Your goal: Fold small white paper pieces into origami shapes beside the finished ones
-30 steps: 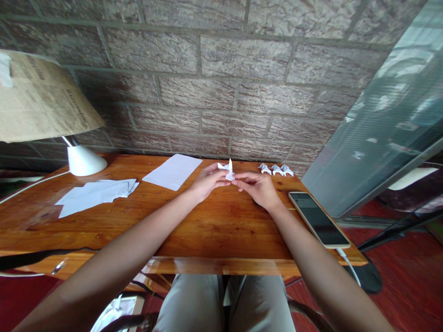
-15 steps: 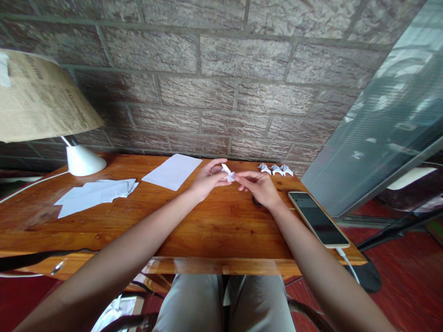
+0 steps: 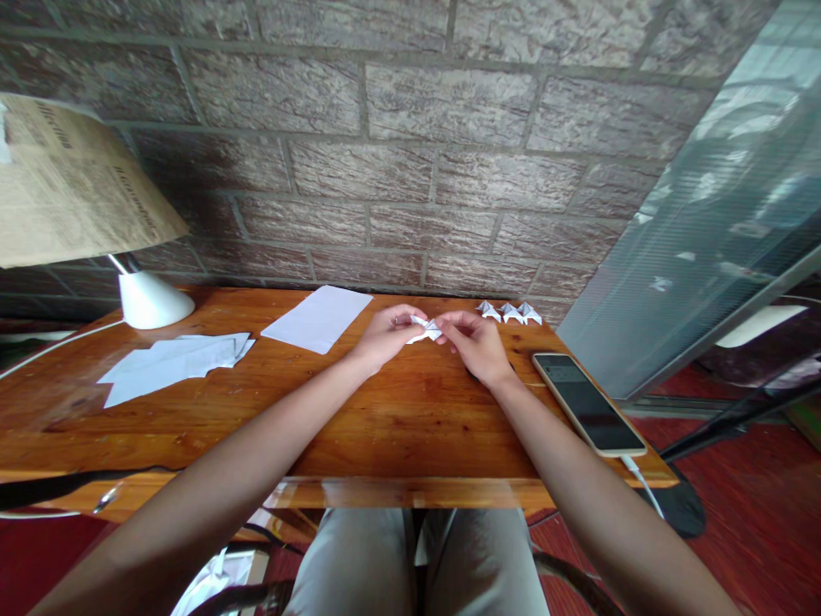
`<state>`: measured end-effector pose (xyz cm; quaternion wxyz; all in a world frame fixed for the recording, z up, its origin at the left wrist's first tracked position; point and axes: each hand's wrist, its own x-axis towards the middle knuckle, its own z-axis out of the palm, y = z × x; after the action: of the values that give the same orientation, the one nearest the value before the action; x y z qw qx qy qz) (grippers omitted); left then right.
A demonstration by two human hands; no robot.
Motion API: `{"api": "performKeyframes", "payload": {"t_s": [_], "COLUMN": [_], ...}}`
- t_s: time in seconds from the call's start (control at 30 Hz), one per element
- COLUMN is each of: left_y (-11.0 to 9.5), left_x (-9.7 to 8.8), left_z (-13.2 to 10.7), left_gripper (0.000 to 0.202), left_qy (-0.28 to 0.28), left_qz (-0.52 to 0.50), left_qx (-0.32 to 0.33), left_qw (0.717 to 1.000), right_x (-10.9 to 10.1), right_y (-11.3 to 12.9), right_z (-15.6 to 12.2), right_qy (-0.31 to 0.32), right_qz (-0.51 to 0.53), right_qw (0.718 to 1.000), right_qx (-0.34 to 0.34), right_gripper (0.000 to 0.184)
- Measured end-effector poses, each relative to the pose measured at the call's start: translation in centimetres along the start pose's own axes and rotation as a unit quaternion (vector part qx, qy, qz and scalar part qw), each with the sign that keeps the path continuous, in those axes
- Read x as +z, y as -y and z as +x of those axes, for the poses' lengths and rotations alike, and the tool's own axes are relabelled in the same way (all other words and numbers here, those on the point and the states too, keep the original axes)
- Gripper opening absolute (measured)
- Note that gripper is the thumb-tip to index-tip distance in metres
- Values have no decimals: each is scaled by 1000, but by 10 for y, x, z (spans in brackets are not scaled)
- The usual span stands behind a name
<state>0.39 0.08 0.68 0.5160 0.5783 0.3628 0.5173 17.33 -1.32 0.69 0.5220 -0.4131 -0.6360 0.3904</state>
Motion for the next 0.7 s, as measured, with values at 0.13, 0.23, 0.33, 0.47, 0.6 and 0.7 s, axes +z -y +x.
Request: {"api": "performKeyframes", "payload": {"t_s": [0.13,0.23,0.33,0.47,0.6,0.7], "left_y": [-3,-3,-2,2,2,1], "left_x": [0,0,-2,-6,-7,-7], "left_z": [-2,-3,-3,-2,-2,-2], "left_gripper": [19,21,28,33,32,31], "left_qy": [13,41,84,102,98,104], "left_qz": [13,29,41,68,78,80], "left_qx": [-1,7,20,48,78,97], "left_qw": [1000,999,995,991,989,987], "right_x": [-2,-4,-5,-6,-9,-12], "right_y": [3,4,3,1,4,9], "right_z": [-1,-1,-1,0,0,-1], "right_qy": [17,22,31,47,72,94], "right_qz": [-6,-16,-25,-29,-13,-18], "right_qw": [1000,1000,999,998,996,995], "right_qx": [-1,-8,-26,-41,-42,-41], "right_gripper": [40,40,39,35,32,34]}}
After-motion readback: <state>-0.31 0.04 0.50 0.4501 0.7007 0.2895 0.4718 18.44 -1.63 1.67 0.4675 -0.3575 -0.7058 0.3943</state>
